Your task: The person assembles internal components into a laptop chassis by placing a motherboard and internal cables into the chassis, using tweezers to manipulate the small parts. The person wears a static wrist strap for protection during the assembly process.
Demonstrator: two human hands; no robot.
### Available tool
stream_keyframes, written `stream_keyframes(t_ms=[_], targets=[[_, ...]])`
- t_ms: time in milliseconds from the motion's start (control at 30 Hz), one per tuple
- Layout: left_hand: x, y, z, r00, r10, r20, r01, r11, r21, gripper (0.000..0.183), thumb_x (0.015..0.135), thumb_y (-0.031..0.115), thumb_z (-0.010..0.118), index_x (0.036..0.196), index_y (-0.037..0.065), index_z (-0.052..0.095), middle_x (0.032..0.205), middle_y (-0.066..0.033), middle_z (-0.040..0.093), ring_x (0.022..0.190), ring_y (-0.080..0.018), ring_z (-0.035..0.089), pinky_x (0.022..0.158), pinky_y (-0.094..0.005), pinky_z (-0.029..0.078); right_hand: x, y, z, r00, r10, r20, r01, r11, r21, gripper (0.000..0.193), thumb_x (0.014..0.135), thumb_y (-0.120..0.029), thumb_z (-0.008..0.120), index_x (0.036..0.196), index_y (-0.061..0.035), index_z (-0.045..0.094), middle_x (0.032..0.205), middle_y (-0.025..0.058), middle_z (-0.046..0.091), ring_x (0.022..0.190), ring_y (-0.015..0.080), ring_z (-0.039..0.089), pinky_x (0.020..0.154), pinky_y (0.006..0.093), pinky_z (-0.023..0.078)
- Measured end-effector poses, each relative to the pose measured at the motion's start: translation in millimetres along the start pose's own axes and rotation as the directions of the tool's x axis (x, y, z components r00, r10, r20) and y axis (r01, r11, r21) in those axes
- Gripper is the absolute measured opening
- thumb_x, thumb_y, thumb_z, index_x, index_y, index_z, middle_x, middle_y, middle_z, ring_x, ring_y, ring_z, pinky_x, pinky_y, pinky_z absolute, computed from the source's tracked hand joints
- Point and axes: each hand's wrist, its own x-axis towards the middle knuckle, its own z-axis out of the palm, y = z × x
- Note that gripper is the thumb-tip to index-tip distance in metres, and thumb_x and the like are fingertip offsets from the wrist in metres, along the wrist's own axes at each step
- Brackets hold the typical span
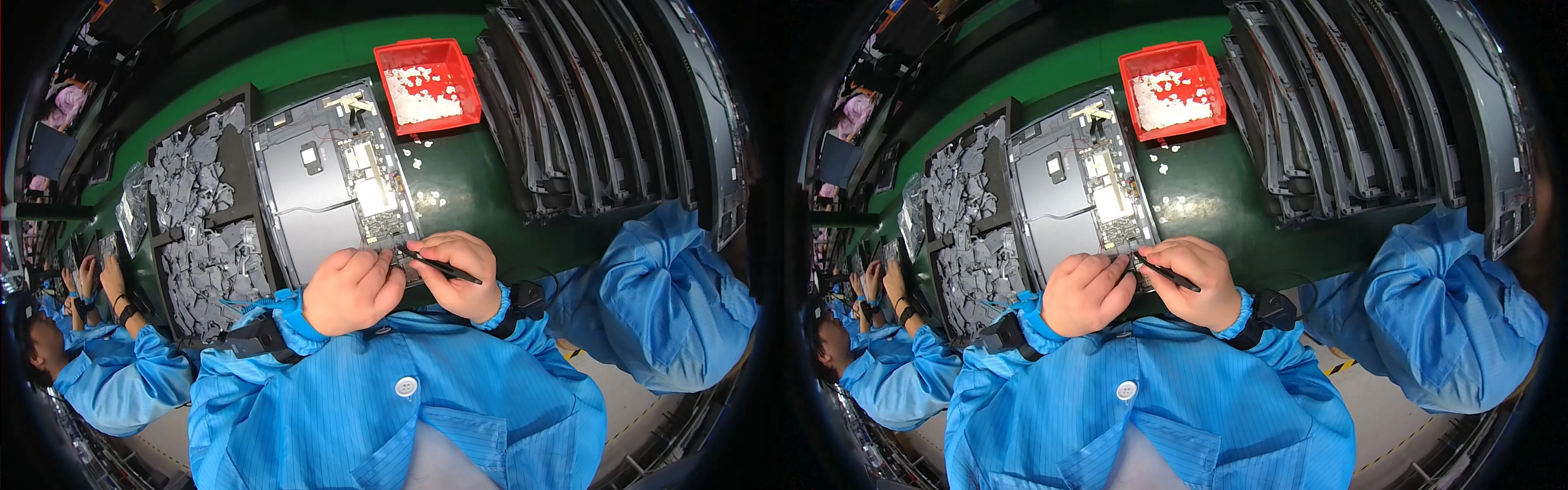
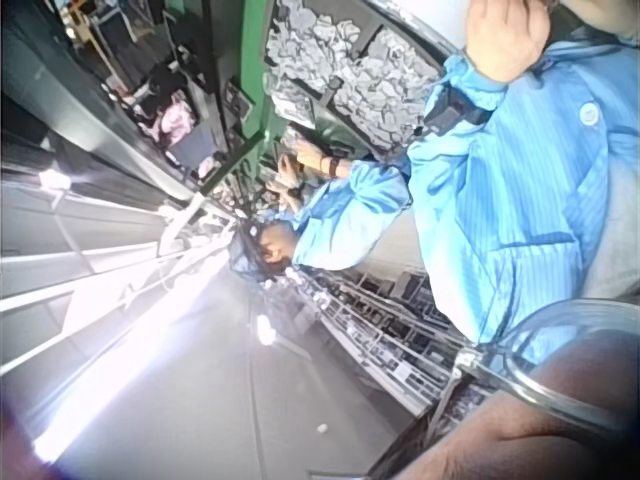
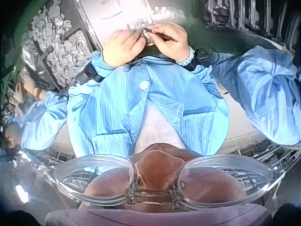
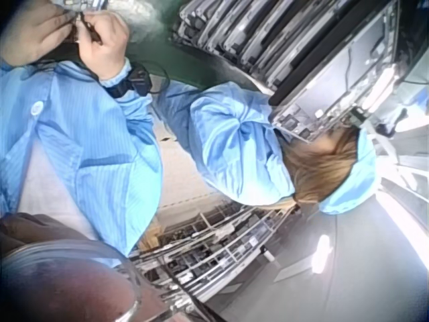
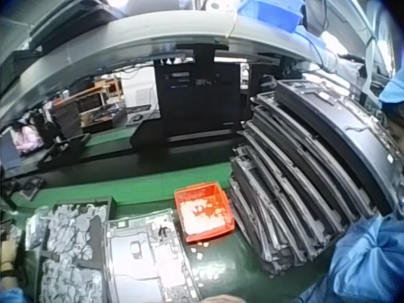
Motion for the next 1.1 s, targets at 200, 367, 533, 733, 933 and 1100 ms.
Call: stream_keyframes(t_ms=[200,367,533,733,933,1100], targets=[[-4.3,-2.5,3.8,0.995,-0.068,-0.068,0.064,0.996,-0.057,0.021,0.063,0.010,0.058,0.082,0.002,0.058,0.095,-0.0133,0.063,0.083,-0.0229,0.059,0.066,-0.0316,0.047,0.4,-0.4,1.1,0.997,-0.078,0.013,0.078,0.997,-0.022,0.019,0.065,0.005,0.069,0.081,-0.0005,0.060,0.083,0.0104,0.066,0.075,0.0245,0.064,0.065,0.0306,0.050],[2.8,0.4,5.7,0.995,-0.073,-0.061,0.066,0.992,-0.111,0.025,0.061,0.006,0.060,0.085,0.000,0.058,0.098,-0.0141,0.063,0.084,-0.0243,0.060,0.064,-0.0310,0.047,-4.0,3.5,1.2,0.999,-0.041,-0.013,0.041,0.999,0.012,0.020,0.065,0.006,0.069,0.081,0.0002,0.059,0.084,0.0112,0.066,0.076,0.0247,0.064,0.067,0.0303,0.051],[1.2,2.4,6.8,0.994,-0.098,0.044,0.105,0.975,-0.198,0.031,0.057,0.001,0.061,0.088,-0.003,0.056,0.103,-0.0167,0.060,0.087,-0.0288,0.058,0.069,-0.0347,0.050,-27.1,13.4,10.4,0.978,0.138,-0.154,-0.100,0.968,0.231,0.024,0.068,0.010,0.067,0.085,0.0001,0.054,0.091,0.0173,0.065,0.085,0.0251,0.064,0.072,0.0331,0.052],[-5.7,-3.9,8.4,0.996,-0.093,-0.001,0.092,0.985,-0.147,0.027,0.068,0.013,0.057,0.092,0.001,0.056,0.107,-0.0151,0.059,0.091,-0.0253,0.056,0.069,-0.0309,0.051,-35.3,14.1,15.8,0.944,0.191,-0.270,-0.047,0.885,0.463,0.030,0.071,0.016,0.061,0.094,0.0012,0.050,0.101,0.0207,0.060,0.094,0.0282,0.060,0.080,0.0363,0.051],[2.6,3.5,6.7,0.998,-0.044,0.034,0.042,0.998,0.038,0.025,0.067,0.013,0.057,0.091,0.003,0.057,0.102,-0.0132,0.060,0.089,-0.0246,0.058,0.063,-0.0286,0.050,-33.5,15.6,11.3,0.968,0.096,-0.230,-0.027,0.959,0.284,0.029,0.067,0.011,0.068,0.089,0.0006,0.052,0.093,0.0181,0.061,0.091,0.0301,0.062,0.076,0.0362,0.051],[-4.7,1.3,10.5,0.998,-0.056,-0.032,0.055,0.998,-0.041,0.023,0.068,0.013,0.057,0.089,0.003,0.057,0.101,-0.0126,0.061,0.089,-0.0242,0.059,0.060,-0.0282,0.049,-28.9,16.5,12.6,0.974,-0.016,-0.224,0.055,0.984,0.170,0.029,0.064,0.009,0.071,0.084,0.0006,0.053,0.086,0.0153,0.062,0.085,0.0304,0.064,0.072,0.0356,0.052]])
